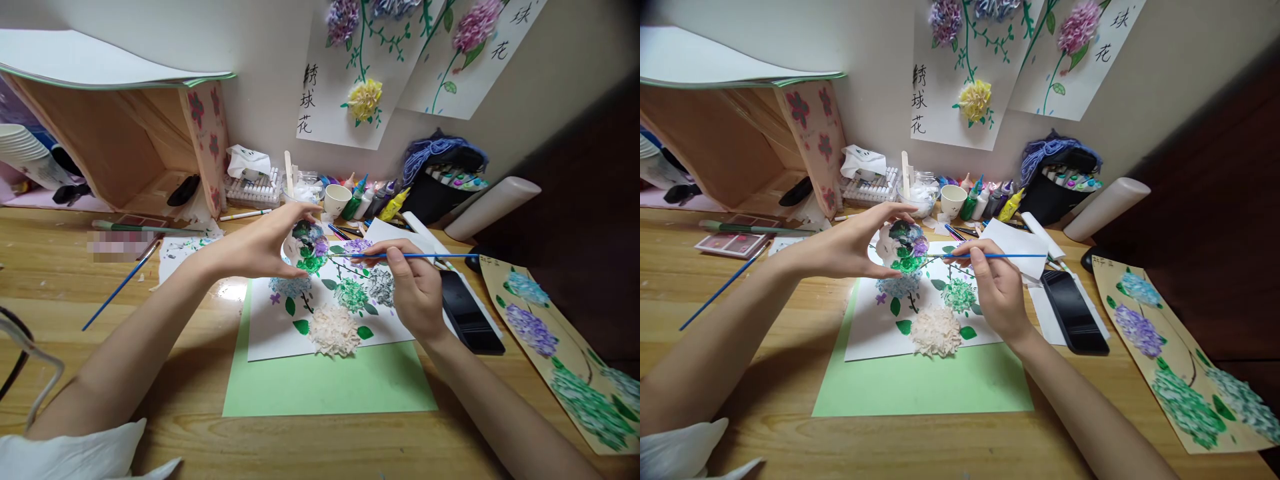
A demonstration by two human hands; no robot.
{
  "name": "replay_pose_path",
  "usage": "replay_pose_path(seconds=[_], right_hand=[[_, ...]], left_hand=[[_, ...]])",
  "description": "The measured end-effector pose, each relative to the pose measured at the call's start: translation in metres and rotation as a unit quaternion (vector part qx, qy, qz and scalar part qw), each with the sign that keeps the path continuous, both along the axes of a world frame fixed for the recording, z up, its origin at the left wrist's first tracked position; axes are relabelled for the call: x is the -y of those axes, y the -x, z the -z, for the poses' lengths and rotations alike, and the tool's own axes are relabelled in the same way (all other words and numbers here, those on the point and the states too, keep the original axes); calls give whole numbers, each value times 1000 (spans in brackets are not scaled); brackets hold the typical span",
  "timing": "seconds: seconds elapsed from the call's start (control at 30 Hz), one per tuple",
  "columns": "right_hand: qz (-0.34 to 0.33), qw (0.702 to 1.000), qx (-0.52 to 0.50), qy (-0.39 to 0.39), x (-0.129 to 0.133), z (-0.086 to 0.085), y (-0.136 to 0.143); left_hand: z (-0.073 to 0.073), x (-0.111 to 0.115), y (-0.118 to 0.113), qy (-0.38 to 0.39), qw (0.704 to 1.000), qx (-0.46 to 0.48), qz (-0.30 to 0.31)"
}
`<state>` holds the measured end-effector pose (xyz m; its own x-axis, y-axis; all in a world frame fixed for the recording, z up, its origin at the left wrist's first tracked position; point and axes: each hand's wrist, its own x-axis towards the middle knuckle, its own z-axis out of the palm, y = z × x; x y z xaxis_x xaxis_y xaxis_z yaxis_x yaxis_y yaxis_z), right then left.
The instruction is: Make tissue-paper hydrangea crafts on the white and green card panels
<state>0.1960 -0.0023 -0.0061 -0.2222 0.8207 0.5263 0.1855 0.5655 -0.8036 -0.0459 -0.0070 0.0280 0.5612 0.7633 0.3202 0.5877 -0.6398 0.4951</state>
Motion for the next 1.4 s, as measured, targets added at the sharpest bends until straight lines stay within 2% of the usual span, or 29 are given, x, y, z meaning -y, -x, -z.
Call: replay_pose_path(seconds=[0.17,0.27,0.37,0.43,0.6,0.73,0.97,1.17,1.4], right_hand=[[-13,995,-77,63,-4,-1,-3],[-34,991,-91,96,-4,1,-4],[-71,988,-60,121,2,6,-1],[-104,986,-4,128,8,11,3],[-157,970,163,89,22,23,12],[-172,957,230,45,29,27,17],[-167,953,253,5,32,24,17],[-132,958,251,-39,23,18,9],[-147,954,254,-64,23,24,10]], left_hand=[[-1,-1,5,-7,1000,-3,-4],[-4,-2,13,-4,1000,-8,-25],[-10,-2,21,-1,998,-16,-58],[-14,-1,25,0,997,-22,-81],[-19,2,28,-6,993,-32,-112],[-19,2,29,-11,992,-32,-118],[-18,2,30,-3,994,-21,-107],[-18,1,31,-3,994,-15,-109],[-18,2,29,-1,993,-27,-111]])
